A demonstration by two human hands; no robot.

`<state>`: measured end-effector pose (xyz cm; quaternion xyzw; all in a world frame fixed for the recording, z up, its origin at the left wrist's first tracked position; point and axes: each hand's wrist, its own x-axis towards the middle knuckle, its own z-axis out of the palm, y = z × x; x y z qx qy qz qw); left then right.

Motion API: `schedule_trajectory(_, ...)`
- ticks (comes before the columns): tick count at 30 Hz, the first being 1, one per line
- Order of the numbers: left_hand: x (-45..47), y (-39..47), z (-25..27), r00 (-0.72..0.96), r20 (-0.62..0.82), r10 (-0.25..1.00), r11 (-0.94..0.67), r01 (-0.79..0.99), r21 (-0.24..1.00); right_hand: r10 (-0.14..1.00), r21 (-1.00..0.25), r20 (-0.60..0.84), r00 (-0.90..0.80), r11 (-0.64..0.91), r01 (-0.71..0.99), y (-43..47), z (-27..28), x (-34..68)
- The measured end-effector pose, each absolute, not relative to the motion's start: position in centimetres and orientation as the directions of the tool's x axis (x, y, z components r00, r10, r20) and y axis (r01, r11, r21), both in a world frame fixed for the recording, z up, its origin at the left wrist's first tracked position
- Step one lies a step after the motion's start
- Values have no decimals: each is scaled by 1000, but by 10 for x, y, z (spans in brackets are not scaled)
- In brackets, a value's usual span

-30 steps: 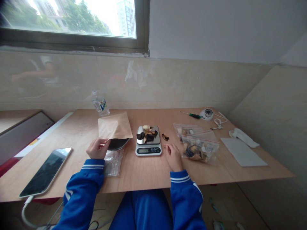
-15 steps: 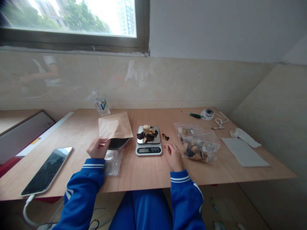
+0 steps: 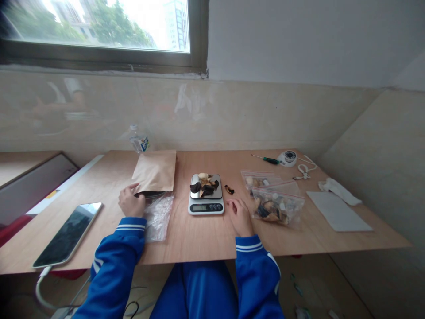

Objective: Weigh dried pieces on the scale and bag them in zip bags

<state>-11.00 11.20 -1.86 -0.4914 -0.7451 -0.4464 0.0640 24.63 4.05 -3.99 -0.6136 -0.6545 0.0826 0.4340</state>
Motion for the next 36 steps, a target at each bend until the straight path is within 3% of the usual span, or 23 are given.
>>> schedule_trajectory(5,-102,108,-7,-443,651,617,-32,812,583,888,-656,438,140,209,725,41,-40,246)
schedule_trajectory(8,-98,98,5,-306,661,685,-129,842,524,884,-666,442,153,210,716,41,-40,246)
schedule_trajectory(11,-89,73,13,-187,535,824,-65,907,417,883,-675,443,154,215,706,41,-40,245)
schedule_trajectory(13,-79,52,14,-176,351,920,28,921,389,884,-679,441,152,218,701,41,-40,245)
schedule_trajectory(16,-63,27,8,-47,80,996,21,953,303,881,-683,445,159,219,697,41,-38,245)
schedule_trajectory(20,-49,16,4,22,25,999,-25,991,129,892,-694,427,150,217,686,38,-31,242)
schedule_trajectory(23,-46,18,6,44,8,999,-44,996,77,896,-725,415,157,221,652,28,-22,226)
schedule_trajectory(26,-44,18,7,37,8,999,-37,996,83,902,-773,411,130,270,574,12,-12,195)
schedule_trajectory(32,-39,17,5,91,27,995,-93,993,69,932,-821,354,-78,350,451,-15,-2,122)
schedule_trajectory(34,-38,17,3,113,56,992,-120,982,145,954,-871,296,-54,293,393,-16,-7,105)
schedule_trajectory(36,-37,15,3,125,113,986,-155,937,314,974,-923,226,-7,217,317,-14,-13,94)
